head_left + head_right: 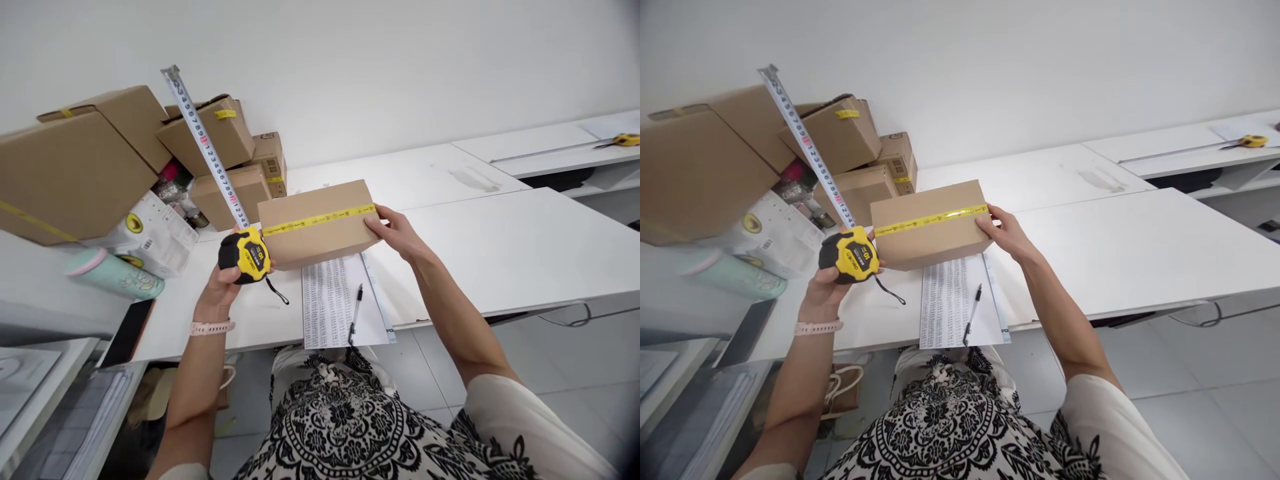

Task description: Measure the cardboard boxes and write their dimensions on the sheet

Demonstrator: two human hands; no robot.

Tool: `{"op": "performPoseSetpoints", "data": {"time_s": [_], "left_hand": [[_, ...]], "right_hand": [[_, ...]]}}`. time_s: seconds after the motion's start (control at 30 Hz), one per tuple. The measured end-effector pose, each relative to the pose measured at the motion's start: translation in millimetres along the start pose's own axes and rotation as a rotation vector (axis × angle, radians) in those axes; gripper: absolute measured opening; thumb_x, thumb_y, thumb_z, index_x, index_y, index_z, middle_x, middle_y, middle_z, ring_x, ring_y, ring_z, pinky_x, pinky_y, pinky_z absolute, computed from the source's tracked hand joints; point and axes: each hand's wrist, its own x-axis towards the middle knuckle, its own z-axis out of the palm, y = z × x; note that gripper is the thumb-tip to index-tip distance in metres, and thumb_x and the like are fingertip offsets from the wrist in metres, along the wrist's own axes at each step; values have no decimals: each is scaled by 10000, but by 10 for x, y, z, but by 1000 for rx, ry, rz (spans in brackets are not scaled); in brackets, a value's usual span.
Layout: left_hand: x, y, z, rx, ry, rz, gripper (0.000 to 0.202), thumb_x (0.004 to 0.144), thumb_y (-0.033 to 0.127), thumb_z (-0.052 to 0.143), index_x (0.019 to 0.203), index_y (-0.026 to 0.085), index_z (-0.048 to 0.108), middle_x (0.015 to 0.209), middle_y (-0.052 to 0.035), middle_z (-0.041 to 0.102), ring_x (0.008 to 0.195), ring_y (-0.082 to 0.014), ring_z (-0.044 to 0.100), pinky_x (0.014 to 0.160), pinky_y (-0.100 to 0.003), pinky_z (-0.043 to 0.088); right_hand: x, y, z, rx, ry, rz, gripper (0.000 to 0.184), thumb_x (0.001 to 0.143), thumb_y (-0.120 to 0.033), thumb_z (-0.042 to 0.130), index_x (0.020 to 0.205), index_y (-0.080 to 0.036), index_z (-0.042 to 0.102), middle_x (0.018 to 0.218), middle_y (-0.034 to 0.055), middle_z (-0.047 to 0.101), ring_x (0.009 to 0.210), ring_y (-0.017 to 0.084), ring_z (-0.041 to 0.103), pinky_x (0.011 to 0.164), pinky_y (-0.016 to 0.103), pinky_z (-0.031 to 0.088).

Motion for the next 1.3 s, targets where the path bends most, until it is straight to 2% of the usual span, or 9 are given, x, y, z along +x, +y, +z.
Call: {"op": "performPoseSetpoints", "data": {"time_s": [0.13, 0.43, 0.6, 0.77, 0.83, 0.93, 1.03, 1.13, 1.3], "left_hand": [[156, 122, 7, -14, 3, -28, 850, 544, 385, 912, 1326, 279, 600, 1313, -126, 664, 1116, -423, 684, 858, -589, 616], [531, 31, -288, -24, 67, -179, 759, 623, 480, 808, 1285, 175, 598, 1140, -162, 727, 911, -372, 745, 729, -529, 638], [786, -23, -226, -24, 56, -189, 767, 622, 467, 798, 1289, 158, 581, 1149, -175, 717, 919, -349, 742, 706, -458, 641], [924, -50, -45, 42, 95, -121, 682, 624, 433, 814, 1222, 177, 609, 1206, -147, 695, 886, -312, 737, 718, -451, 646], [838, -46, 91, 54, 104, -89, 667, 635, 413, 812, 1227, 187, 605, 1265, -134, 672, 859, -289, 736, 736, -452, 647], [506, -54, 371, 19, 75, -126, 701, 672, 414, 792, 1297, 189, 568, 1277, -143, 665, 868, -297, 735, 741, -465, 643], [56, -114, 677, -67, -48, -328, 764, 694, 423, 793, 1372, 204, 515, 1192, -155, 693, 877, -328, 730, 694, -460, 633], [-289, -226, 931, -151, -195, -580, 692, 733, 441, 776, 1336, 199, 539, 1162, -163, 693, 871, -320, 727, 676, -428, 622], [-403, -374, 1157, -194, -240, -779, 586, 740, 456, 774, 1203, 141, 603, 1091, -162, 680, 825, -294, 720, 656, -404, 603]], "right_hand": [[18, -86, 47, -89, 44, -21, 502, 877, -546, 658, 1280, -249, 704, 1303, 71, 710, 1128, 300, 636, 926, 453, 557], [84, 67, 132, -201, 51, 42, 473, 902, -520, 606, 1252, -222, 721, 1277, 87, 721, 1026, 276, 649, 888, 432, 544], [194, 162, 109, -227, 133, 39, 505, 892, -516, 589, 1286, -221, 697, 1320, 93, 697, 1055, 286, 640, 927, 457, 529], [332, 302, 145, -174, 234, 75, 568, 882, -495, 560, 1362, -200, 634, 1418, 120, 630, 1128, 302, 618, 998, 496, 504], [370, 367, 170, -170, 263, 58, 580, 880, -477, 549, 1396, -219, 598, 1463, 120, 587, 1168, 303, 600, 1024, 509, 495], [409, 432, 171, -213, 262, 27, 569, 885, -456, 533, 1412, -245, 573, 1483, 119, 552, 1252, 308, 547, 1054, 519, 486], [471, 392, 117, -300, 246, -22, 572, 880, -448, 565, 1421, -262, 560, 1482, 113, 541, 1323, 323, 482, 1063, 533, 482], [608, 232, 71, -327, 232, -92, 512, 912, -444, 546, 1392, -270, 584, 1478, 102, 553, 1343, 313, 480, 1097, 533, 458], [949, -74, 166, -272, 73, -111, 386, 950, -395, 510, 1233, -211, 697, 1400, 112, 637, 1299, 282, 559, 1133, 483, 428]]}}
